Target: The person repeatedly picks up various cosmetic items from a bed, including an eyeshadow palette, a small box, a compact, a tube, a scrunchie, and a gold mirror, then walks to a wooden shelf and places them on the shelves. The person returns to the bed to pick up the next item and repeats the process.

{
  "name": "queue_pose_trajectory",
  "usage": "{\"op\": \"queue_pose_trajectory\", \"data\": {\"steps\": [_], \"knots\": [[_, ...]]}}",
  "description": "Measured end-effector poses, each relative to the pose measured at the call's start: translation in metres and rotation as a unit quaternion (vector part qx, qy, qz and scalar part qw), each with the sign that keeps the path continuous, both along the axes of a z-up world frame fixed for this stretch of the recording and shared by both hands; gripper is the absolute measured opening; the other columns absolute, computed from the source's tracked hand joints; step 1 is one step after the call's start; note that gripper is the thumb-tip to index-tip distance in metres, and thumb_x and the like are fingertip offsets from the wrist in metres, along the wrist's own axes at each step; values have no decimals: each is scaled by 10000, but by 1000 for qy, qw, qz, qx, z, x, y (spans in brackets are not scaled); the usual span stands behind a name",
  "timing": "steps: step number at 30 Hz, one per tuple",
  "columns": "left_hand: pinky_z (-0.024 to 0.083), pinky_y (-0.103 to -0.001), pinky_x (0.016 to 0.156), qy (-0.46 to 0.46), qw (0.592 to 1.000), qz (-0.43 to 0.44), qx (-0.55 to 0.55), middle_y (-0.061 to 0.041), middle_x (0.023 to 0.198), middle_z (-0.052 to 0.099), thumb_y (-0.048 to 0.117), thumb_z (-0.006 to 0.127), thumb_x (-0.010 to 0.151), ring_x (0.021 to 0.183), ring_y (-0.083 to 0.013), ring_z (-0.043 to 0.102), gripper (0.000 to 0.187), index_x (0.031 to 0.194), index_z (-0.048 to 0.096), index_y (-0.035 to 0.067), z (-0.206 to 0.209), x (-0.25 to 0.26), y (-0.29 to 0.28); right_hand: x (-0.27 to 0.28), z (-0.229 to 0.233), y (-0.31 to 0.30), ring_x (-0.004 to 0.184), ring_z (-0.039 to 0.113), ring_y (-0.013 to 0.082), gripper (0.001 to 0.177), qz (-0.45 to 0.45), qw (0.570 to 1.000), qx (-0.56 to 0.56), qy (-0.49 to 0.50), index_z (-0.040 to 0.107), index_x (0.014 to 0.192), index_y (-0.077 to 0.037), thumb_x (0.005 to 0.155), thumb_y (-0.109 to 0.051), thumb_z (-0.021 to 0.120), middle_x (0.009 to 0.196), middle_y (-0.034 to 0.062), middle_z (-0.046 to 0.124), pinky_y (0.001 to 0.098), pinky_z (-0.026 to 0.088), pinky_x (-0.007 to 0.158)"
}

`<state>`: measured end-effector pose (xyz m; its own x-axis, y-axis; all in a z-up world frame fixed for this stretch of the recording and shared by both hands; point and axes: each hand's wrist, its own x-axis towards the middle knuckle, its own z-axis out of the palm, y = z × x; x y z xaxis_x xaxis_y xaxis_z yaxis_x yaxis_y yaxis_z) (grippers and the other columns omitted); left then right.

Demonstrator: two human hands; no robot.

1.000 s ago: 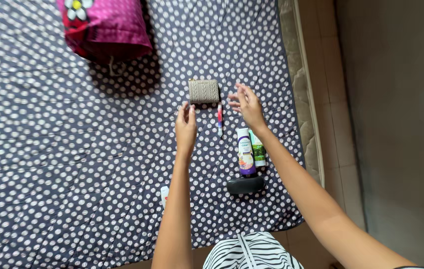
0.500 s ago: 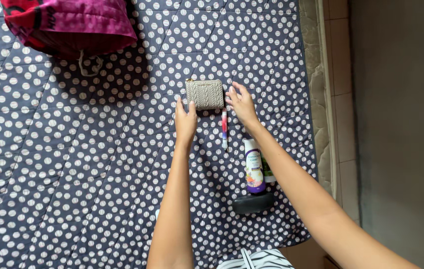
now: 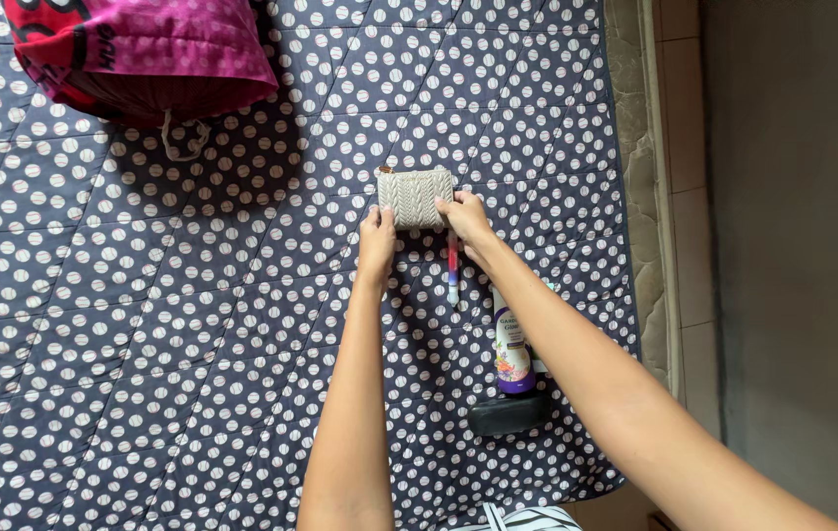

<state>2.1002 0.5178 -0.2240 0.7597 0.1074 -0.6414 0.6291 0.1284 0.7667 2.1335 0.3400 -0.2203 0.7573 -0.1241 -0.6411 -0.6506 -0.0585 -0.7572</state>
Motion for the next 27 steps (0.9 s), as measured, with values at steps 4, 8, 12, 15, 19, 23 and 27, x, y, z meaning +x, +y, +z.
{"op": "queue_pose_trajectory", "data": {"steps": [4, 8, 12, 15, 19, 23, 27], "knots": [[488, -367, 848, -51, 998, -13, 45, -239, 1177, 713, 321, 511, 1049, 957, -224, 613, 494, 1383, 622, -25, 19, -22, -2, -15, 30, 1, 769, 681, 154, 363, -31, 991, 132, -11, 552, 1259, 21, 968, -175, 643, 1002, 109, 714, 280, 558, 626], [494, -321, 963, -100, 990, 18, 98, -140, 1229, 712, 321, 527, 1024, 1108, -200, 668, 484, 1363, 596, -18, 33, -53, -5, -47, 68, -4, 763, 678, 168, 369, -27, 990, 138, -18, 528, 1266, 4, 977, -188, 652, 990, 136, 717, 279, 572, 644], [445, -296, 1035, -183, 975, 77, 98, -140, 1397, 614, 288, 557, 1088, 1257, -185, 586, 479, 1435, 522, -40, 55, -85, -9, -86, 110, -14, 783, 665, 186, 381, -52, 972, 222, -65, 516, 1277, -5, 971, -179, 662, 971, 121, 687, 326, 574, 670], [409, -296, 802, -76, 986, 117, -89, -117, 1365, 644, 309, 543, 1076, 971, -179, 480, 527, 1528, 490, 43, 93, -111, -18, -122, 150, -24, 900, 688, 150, 457, -44, 978, 194, -61, 487, 1341, -35, 964, -214, 674, 1027, 102, 709, 306, 578, 788], [522, -284, 852, -101, 965, 149, -190, -54, 1340, 624, 342, 522, 1012, 1109, -130, 622, 558, 1502, 472, 80, 170, -154, -36, -169, 217, -34, 977, 682, 146, 576, -33, 975, 198, -92, 437, 1429, -99, 930, -252, 680, 1106, 97, 700, 320, 579, 847], [554, -345, 924, -118, 963, 146, -196, -97, 1345, 620, 313, 546, 996, 1156, -180, 645, 564, 1495, 448, 70, 248, -202, -53, -218, 289, -52, 1028, 679, 139, 569, -4, 977, 174, -122, 470, 1442, -88, 946, -293, 659, 1191, 95, 692, 313, 584, 855], [534, -421, 993, -158, 958, 117, -207, -199, 1314, 645, 295, 547, 990, 1179, -292, 677, 549, 1440, 475, -10, 309, -249, -70, -264, 346, -72, 1084, 680, 139, 567, 28, 969, 182, -166, 484, 1453, -56, 956, -291, 624, 1259, 75, 676, 339, 620, 904]]}}
